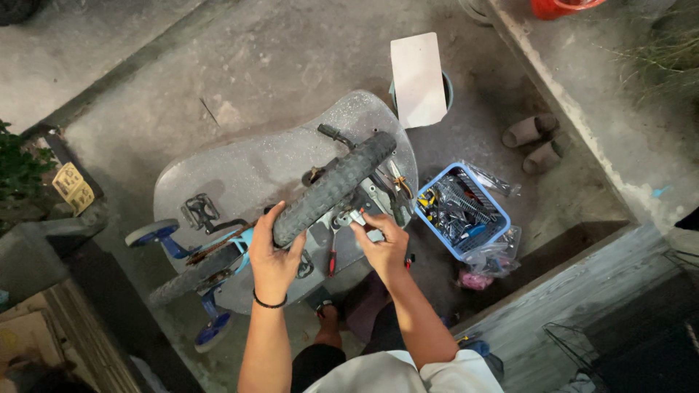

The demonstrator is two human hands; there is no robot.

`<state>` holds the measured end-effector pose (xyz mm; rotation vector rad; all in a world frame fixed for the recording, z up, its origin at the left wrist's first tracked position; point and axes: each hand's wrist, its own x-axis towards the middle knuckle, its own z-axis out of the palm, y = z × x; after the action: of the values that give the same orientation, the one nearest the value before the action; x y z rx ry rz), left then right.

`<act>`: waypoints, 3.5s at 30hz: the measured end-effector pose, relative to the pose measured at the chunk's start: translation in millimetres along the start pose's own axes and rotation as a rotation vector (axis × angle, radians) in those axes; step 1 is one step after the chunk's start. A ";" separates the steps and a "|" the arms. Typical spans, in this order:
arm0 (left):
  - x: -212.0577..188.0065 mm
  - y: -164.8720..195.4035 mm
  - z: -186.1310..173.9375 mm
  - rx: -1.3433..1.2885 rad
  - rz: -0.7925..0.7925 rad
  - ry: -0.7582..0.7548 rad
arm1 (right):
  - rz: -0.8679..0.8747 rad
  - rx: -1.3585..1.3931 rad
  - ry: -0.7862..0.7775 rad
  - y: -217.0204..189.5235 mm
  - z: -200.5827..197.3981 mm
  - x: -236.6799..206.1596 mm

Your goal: The person works on a small children's bicycle turned upside down on a work surface. They use a socket wrench to loosen the rear wheel axle nuts, remove the rear wheel, handle the wheel and hardware, then reposition the wheel on the frame and continue tightening the axle with the wrench.

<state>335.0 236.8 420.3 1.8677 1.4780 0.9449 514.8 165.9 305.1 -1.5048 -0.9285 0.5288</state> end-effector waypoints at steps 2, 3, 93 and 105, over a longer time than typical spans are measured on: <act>-4.2 -2.0 -4.5 0.005 0.030 0.025 | -0.033 -0.016 -0.023 -8.3 -3.6 2.8; -7.3 -3.5 -7.8 0.017 0.084 0.058 | -0.054 -0.004 -0.042 -12.4 -5.5 4.8; -186.7 -98.5 26.5 -1.056 -0.504 -0.720 | 0.563 0.647 -0.708 29.5 -70.9 -171.0; -161.8 -144.4 138.4 -0.154 -0.234 -0.484 | 0.792 0.887 -0.472 54.7 -104.3 -136.7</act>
<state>342.1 110.6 196.1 1.6206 1.2494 0.4398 531.3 -3.0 244.0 -0.8640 -0.2810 1.6721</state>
